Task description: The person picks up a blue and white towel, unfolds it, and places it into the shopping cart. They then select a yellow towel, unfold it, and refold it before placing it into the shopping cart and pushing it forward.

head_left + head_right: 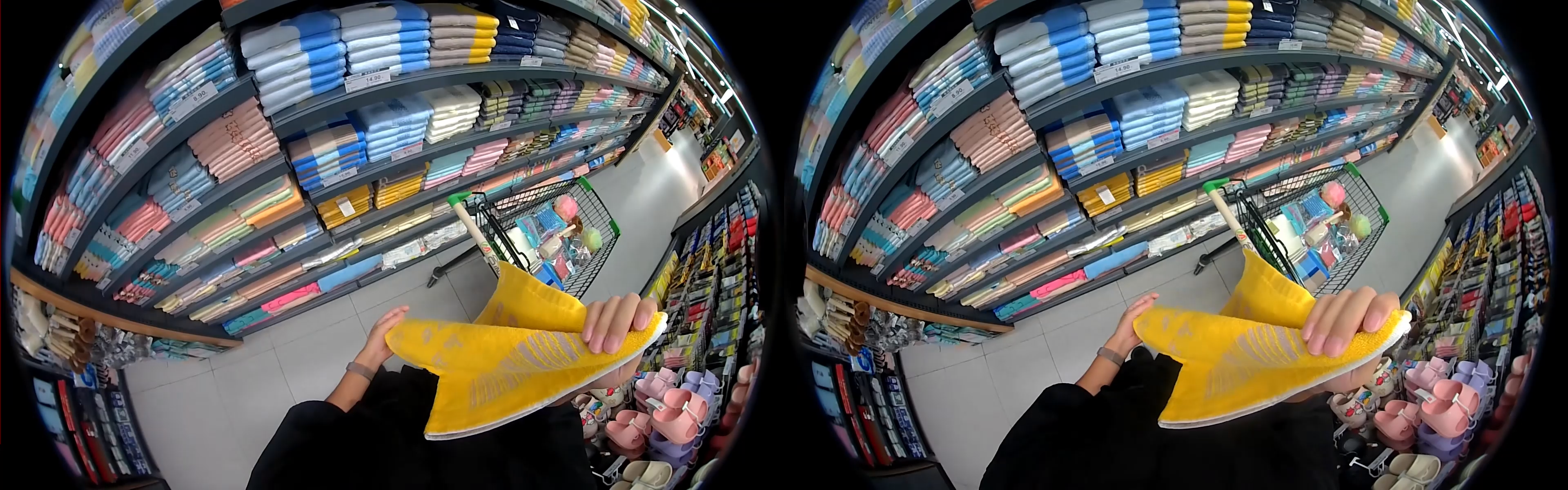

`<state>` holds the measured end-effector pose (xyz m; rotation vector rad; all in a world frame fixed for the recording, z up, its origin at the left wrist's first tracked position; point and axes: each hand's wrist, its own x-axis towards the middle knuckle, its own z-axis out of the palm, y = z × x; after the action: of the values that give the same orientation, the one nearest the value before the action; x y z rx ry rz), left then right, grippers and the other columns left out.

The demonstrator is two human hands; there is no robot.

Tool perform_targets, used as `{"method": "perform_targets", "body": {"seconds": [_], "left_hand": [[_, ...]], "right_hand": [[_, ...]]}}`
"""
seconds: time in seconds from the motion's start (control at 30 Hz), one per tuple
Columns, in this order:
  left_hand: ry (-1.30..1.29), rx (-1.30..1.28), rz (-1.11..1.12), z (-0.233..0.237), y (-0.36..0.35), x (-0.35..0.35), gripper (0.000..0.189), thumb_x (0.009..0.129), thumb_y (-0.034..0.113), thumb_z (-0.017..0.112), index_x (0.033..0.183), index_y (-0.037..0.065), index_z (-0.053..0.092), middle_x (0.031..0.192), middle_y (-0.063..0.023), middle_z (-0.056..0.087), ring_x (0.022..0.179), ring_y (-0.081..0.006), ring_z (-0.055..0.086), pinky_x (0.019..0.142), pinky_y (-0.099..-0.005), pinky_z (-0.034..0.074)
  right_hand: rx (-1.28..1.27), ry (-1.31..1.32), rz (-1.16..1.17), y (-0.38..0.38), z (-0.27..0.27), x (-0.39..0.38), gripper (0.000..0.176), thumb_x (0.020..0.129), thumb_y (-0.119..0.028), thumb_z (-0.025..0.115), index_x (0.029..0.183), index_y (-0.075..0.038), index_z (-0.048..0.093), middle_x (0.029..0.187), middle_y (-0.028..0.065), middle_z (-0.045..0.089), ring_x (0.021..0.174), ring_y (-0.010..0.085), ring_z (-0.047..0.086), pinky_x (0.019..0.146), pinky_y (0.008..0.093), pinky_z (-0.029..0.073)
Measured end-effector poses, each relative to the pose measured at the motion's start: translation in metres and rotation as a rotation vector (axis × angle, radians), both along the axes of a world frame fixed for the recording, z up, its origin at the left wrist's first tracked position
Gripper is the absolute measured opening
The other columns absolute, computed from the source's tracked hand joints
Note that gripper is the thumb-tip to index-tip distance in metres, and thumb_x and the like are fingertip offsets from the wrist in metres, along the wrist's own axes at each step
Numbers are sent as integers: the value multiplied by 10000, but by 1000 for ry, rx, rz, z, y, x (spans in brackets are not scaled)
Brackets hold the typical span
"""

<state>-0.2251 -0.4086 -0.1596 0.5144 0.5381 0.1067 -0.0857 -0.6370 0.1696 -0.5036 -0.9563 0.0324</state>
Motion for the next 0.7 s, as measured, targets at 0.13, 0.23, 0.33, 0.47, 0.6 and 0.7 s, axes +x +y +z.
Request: {"method": "perform_targets", "body": {"seconds": [0.13,0.23,0.33,0.47,0.6,0.7], "left_hand": [[55,252,-130,-34,-2,-6,263,971,152,553,1190,10,583,804,7,581,677,-75,524,623,-211,443],[130,455,-233,-27,-9,-17,240,976,155,541,1171,25,592,769,12,568,655,-66,505,609,-205,428],[77,549,-333,5,-14,-35,222,969,133,541,1161,34,592,848,-9,594,718,-72,539,667,-212,453],[-205,598,-603,75,-26,-55,343,937,94,580,1269,31,527,1139,-62,593,965,-122,580,853,-255,482],[-502,814,-893,128,-45,-41,620,860,34,648,1425,59,393,1421,-92,429,1259,-216,479,1060,-366,391],[-662,1127,-733,138,-54,-29,516,878,56,661,1358,52,471,1384,-125,473,1249,-234,495,1038,-373,408]], "right_hand": [[-50,-55,63,-4,0,6,124,988,-133,512,1056,-43,461,813,97,585,641,218,580,629,330,502],[-101,-114,128,-9,3,13,145,987,-138,529,1077,-44,468,835,110,598,661,240,590,643,348,513],[-145,-104,98,-11,2,14,169,978,-142,548,1086,-38,472,838,120,597,670,258,595,644,367,519],[-117,-28,-33,-2,-1,9,187,999,-201,505,1075,-34,473,794,112,575,642,246,579,628,365,512],[-40,25,-188,15,-8,8,284,1032,-286,389,1049,-16,476,749,122,544,594,233,543,588,360,498],[10,104,-274,26,-6,5,302,1038,-271,342,1014,0,473,726,138,525,575,233,530,564,341,491]]}}
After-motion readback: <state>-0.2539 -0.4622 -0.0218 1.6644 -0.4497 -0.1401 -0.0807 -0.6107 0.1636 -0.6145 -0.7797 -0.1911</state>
